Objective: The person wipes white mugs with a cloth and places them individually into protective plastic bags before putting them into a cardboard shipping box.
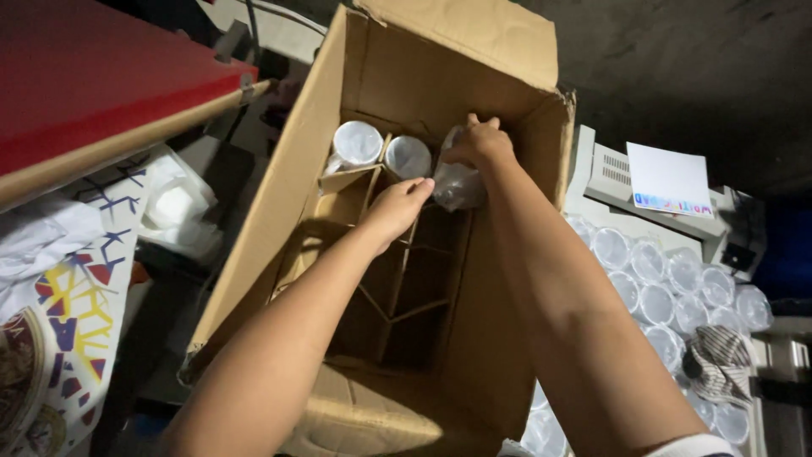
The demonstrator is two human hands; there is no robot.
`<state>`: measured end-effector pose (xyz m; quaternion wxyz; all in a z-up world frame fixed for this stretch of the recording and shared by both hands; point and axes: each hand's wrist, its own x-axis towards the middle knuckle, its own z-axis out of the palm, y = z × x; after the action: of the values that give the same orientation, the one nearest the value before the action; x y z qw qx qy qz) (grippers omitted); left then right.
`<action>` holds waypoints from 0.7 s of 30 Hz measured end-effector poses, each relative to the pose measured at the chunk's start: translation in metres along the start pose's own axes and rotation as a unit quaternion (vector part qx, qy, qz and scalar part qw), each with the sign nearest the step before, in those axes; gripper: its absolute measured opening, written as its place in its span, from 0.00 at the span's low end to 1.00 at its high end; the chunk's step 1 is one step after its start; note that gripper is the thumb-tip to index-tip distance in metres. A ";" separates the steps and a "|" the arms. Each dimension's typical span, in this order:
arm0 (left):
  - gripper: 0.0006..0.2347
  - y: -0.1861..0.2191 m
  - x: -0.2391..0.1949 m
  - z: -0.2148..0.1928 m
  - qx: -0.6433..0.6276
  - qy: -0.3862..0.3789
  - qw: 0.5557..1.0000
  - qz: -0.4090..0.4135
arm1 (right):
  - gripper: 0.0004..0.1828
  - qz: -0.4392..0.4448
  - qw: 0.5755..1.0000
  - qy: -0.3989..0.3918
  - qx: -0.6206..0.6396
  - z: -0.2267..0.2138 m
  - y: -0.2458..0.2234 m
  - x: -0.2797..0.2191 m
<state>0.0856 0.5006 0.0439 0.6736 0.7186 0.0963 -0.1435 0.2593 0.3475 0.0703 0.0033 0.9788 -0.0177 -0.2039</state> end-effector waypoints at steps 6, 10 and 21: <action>0.25 -0.007 0.004 0.004 -0.018 0.003 1.000 0.007 | 0.62 -0.008 1.000 0.017 0.021 0.035 0.002 0.020; 0.25 -0.001 0.000 -0.001 -0.005 0.002 1.000 -0.006 | 0.66 -0.012 0.999 0.040 0.032 0.047 0.010 0.037; 0.21 0.023 -0.040 0.002 0.446 -0.084 0.891 0.017 | 0.62 -0.113 0.979 0.103 0.137 0.084 0.048 0.076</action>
<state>0.0554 0.4996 0.0786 0.2904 0.9300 -0.0470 -0.2202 0.2939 0.2973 -0.0363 -0.1523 0.9814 0.0654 -0.0967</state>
